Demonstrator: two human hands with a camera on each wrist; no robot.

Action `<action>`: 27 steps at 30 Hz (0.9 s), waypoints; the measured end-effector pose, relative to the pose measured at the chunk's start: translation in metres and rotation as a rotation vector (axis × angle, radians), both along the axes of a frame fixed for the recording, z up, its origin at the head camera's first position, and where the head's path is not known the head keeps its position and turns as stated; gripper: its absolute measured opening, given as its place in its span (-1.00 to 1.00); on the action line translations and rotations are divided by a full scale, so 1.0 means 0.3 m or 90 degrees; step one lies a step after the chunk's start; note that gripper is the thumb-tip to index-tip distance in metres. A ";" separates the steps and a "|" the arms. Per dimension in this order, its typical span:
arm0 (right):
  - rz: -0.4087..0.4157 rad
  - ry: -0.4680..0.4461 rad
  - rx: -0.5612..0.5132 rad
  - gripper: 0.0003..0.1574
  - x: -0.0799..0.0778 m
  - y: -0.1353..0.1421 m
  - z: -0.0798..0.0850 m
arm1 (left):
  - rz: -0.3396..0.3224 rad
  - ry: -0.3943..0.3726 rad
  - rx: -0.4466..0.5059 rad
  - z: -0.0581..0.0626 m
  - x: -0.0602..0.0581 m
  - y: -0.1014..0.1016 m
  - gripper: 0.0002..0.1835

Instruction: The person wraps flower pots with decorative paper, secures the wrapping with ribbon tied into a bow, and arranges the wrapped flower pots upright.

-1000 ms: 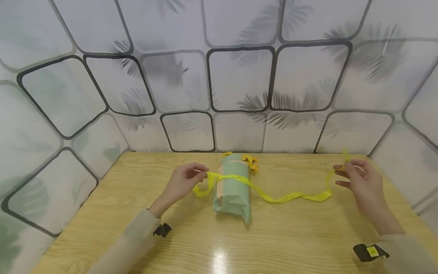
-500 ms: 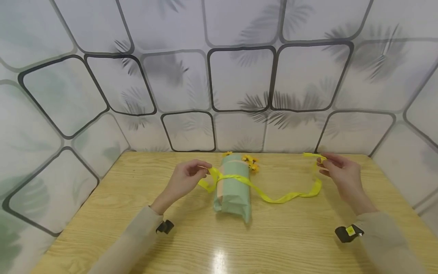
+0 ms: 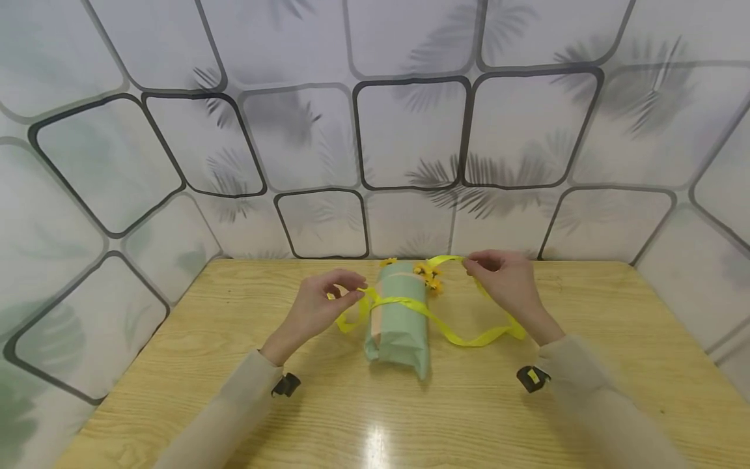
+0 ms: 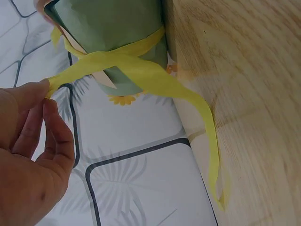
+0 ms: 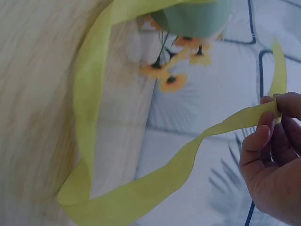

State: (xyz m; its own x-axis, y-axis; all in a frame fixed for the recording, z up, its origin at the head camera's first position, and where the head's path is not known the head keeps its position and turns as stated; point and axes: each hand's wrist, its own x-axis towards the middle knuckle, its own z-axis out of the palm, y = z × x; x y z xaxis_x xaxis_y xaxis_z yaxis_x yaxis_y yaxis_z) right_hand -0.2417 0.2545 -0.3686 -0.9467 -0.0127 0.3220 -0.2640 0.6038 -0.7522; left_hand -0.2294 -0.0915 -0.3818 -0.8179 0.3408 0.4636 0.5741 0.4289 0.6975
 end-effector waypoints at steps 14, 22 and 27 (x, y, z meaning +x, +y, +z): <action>0.097 0.035 0.136 -0.77 -0.102 -0.292 0.021 | -0.029 0.057 0.011 -0.002 -0.003 0.001 -0.84; 0.262 0.040 0.211 -0.78 -0.096 -0.406 0.024 | -0.024 0.087 -0.037 -0.001 -0.006 -0.011 -0.89; 0.352 0.013 0.181 -0.67 -0.073 -0.404 0.033 | -0.022 0.077 -0.050 0.002 -0.012 -0.018 -0.89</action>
State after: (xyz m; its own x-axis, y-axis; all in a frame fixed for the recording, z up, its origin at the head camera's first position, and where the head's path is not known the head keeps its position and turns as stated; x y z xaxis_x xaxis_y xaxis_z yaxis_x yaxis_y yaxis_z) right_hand -0.2637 0.1333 -0.3585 -0.7690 -0.5875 0.2517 -0.6075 0.5495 -0.5736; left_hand -0.2331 -0.0969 -0.3811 -0.7444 0.4070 0.5294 0.6678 0.4577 0.5870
